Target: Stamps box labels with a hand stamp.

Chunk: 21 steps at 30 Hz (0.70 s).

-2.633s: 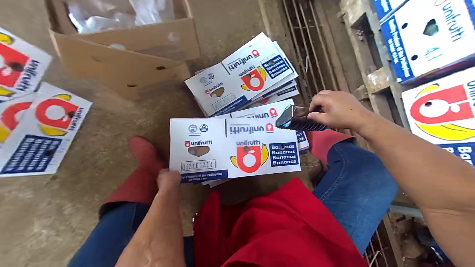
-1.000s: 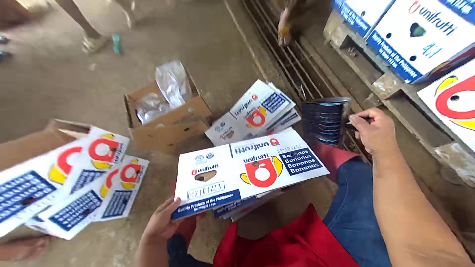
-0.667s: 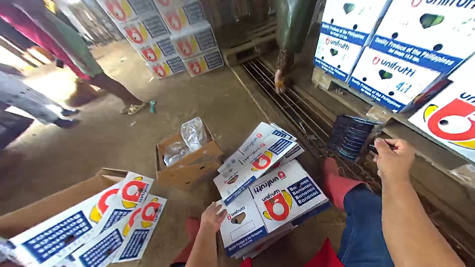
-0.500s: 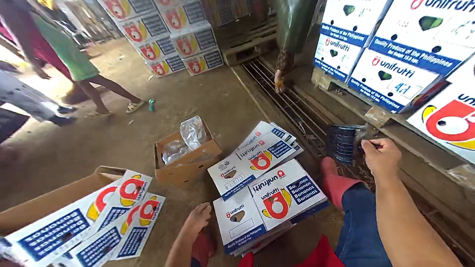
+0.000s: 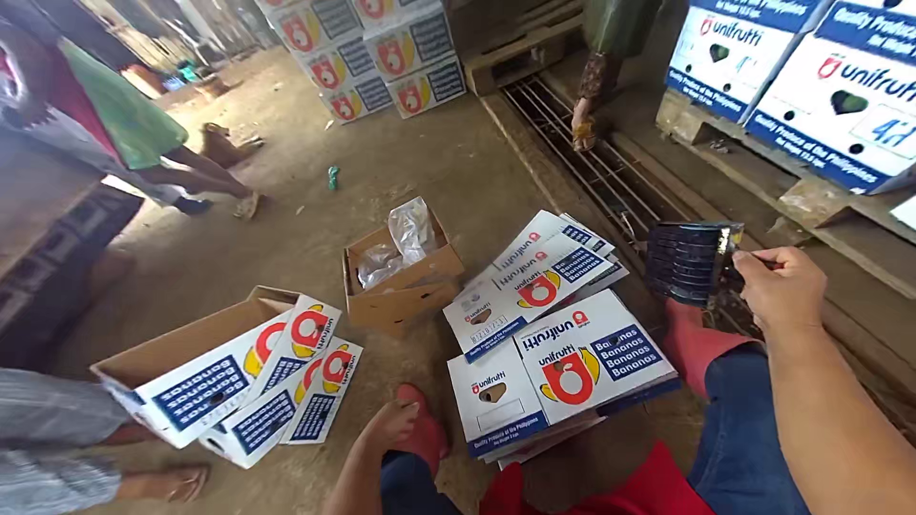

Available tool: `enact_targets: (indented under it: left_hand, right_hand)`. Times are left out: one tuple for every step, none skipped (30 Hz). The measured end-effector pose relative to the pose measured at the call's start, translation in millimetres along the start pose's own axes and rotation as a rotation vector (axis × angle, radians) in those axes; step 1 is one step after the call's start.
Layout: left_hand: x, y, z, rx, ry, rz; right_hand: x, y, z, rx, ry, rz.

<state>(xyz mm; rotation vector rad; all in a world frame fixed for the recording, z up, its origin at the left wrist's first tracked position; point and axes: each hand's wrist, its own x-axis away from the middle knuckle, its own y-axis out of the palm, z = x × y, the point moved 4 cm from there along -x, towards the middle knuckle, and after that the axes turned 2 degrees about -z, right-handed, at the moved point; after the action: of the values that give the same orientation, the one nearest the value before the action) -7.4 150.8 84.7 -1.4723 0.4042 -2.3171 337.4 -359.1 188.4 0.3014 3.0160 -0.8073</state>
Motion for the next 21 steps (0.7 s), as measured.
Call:
enact_targets:
  left_hand:
    - [-8, 3, 9, 0.021, -0.006, 0.041]
    - [-16, 7, 19, 0.058, 0.002, 0.083]
    - [-26, 15, 28, 0.101, 0.019, 0.119]
    - [-38, 24, 37, 0.138, 0.038, 0.143]
    - [-54, 36, 44, 0.150, 0.060, 0.155]
    - [-72, 49, 50, 0.135, 0.079, 0.153]
    - [-91, 63, 55, 0.107, 0.098, 0.151]
    - [-107, 76, 60, 0.085, 0.119, 0.149]
    - [-119, 87, 66, 0.084, 0.140, 0.157]
    - [-128, 96, 75, 0.108, 0.157, 0.179]
    - [-133, 101, 85, 0.171, 0.177, 0.210]
    - [-136, 104, 94, 0.262, 0.195, 0.239]
    - [-137, 106, 103, 0.368, 0.205, 0.256]
    - [-135, 108, 113, 0.481, 0.204, 0.256]
    - [-133, 110, 120, 0.579, 0.193, 0.241]
    - [-132, 110, 125, 0.626, 0.176, 0.238]
    - [-133, 109, 126, 0.598, 0.160, 0.278]
    - [-135, 108, 121, 0.490, 0.133, 0.337]
    - [-141, 108, 114, 0.330, 0.095, 0.373]
    - [-148, 109, 107, 0.205, 0.061, 0.374]
    - [-154, 110, 101, 0.129, 0.038, 0.359]
  right_hand:
    - [0, -1, -3, 0.005, -0.011, 0.003]
    - [0, -1, -5, 0.011, -0.021, 0.013]
    - [-1, -1, -6, 0.014, -0.035, 0.024]
    - [-2, -1, -7, 0.018, -0.042, 0.032]
    - [-4, -1, -7, 0.021, -0.045, 0.042]
    - [-5, -1, -7, 0.025, -0.041, 0.049]
    - [-7, 0, -6, 0.034, -0.033, 0.052]
    - [-9, 1, -5, 0.042, -0.023, 0.056]
    - [-11, 1, -4, 0.052, -0.026, 0.062]
    - [-14, 2, -3, 0.056, -0.033, 0.069]
    - [-16, 3, -2, 0.058, -0.034, 0.072]
    - [-17, 5, -2, 0.059, -0.027, 0.068]
    - [-17, 6, -1, 0.056, -0.018, 0.061]
    - [-17, 7, -1, 0.055, -0.013, 0.053]
    - [-17, 8, -2, 0.055, -0.010, 0.046]
    - [-16, 10, -2, 0.051, -0.013, 0.042]
    - [-14, 11, -3, 0.049, -0.019, 0.040]
    - [-12, 12, -3, 0.046, -0.021, 0.038]
    - [-12, 12, -2, 0.045, -0.020, 0.034]
    - [-12, 12, -3, 0.044, -0.015, 0.033]
    - [-12, 12, -3, 0.044, -0.014, 0.033]
